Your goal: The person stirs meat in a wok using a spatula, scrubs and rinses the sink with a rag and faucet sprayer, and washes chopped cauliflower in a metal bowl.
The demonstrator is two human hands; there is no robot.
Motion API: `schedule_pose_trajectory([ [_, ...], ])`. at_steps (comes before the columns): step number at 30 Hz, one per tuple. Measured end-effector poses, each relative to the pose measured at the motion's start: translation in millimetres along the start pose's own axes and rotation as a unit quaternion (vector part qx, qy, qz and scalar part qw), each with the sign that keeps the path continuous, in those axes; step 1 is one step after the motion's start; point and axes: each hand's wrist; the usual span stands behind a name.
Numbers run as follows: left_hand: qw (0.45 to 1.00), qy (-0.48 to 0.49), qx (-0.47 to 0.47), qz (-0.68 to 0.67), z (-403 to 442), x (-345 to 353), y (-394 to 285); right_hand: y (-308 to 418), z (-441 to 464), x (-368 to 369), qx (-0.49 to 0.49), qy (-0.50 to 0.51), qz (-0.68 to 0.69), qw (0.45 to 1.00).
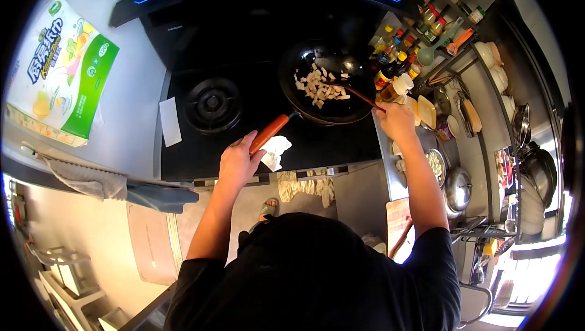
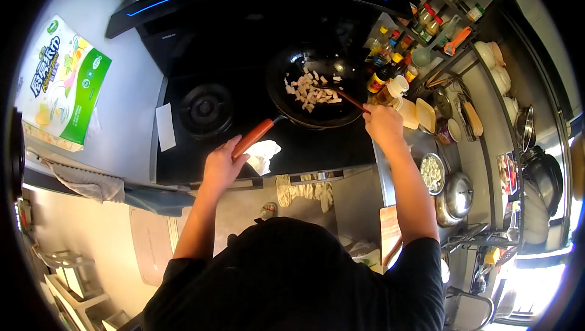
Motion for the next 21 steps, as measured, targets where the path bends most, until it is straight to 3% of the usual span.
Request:
schedule_pose_trajectory([
  [15,1.000,0.002,0.000,-0.004,-3.9,-1.3,0.7,4.0,1.9,9.0,-0.004,-0.037,-0.020,0.999],
  [21,1.000,0.002,0.004,-0.005,-5.2,-1.1,3.8,14.4,-0.2,7.6,0.036,0.031,-0.045,0.998],
])
Point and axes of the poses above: each hand's wrist, its own z-axis towards the middle knuckle, its own x-axis out of the palm, y = z × x, and after that the axes turned 2 degrees about y, right-handed
